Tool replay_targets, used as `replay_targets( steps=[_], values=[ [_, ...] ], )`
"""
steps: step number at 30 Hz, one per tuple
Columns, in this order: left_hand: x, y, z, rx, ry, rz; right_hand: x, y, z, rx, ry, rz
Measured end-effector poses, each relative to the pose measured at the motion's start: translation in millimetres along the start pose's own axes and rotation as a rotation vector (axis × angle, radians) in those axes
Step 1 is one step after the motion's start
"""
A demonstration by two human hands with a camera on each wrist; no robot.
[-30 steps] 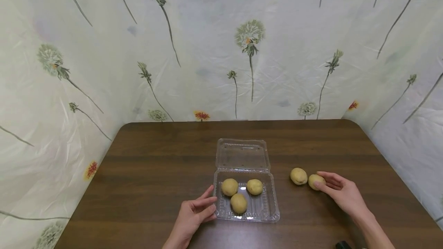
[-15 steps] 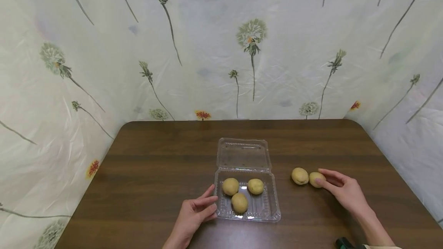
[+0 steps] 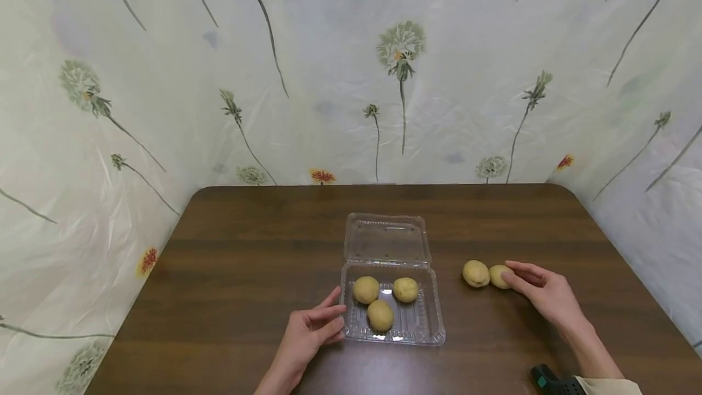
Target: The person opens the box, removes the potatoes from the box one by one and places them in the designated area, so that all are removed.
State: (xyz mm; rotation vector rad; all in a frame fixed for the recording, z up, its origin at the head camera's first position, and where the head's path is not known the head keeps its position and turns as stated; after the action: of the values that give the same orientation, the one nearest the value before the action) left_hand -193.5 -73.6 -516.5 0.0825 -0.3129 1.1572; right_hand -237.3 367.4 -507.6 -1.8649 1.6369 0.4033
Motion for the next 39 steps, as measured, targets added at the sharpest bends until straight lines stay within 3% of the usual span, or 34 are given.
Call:
replay_targets(
  steps=[17, 39],
  values=[
    [-0.4, 0.5, 0.1, -0.010, 0.013, -0.007, 2.9, -1.0, 1.2, 0.006, 0.023, -0.021],
    [-1.7, 0.8, -1.9, -0.020, -0.001, -0.009, 2.2, 1.0, -2.4, -0.034, 0.037, 0.007]
  ],
)
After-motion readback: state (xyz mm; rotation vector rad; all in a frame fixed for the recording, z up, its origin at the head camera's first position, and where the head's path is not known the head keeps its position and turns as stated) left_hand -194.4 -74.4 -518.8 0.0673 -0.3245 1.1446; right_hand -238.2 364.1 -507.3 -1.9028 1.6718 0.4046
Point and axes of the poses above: each hand's wrist, its own y-axis towards the middle knuckle, its own x-axis out of the palm, z = x × y, the point moved 9 cm from there along y, towards the middle knuckle, and after that the axes turned 9 degrees about -z, right-handed, at the moved point
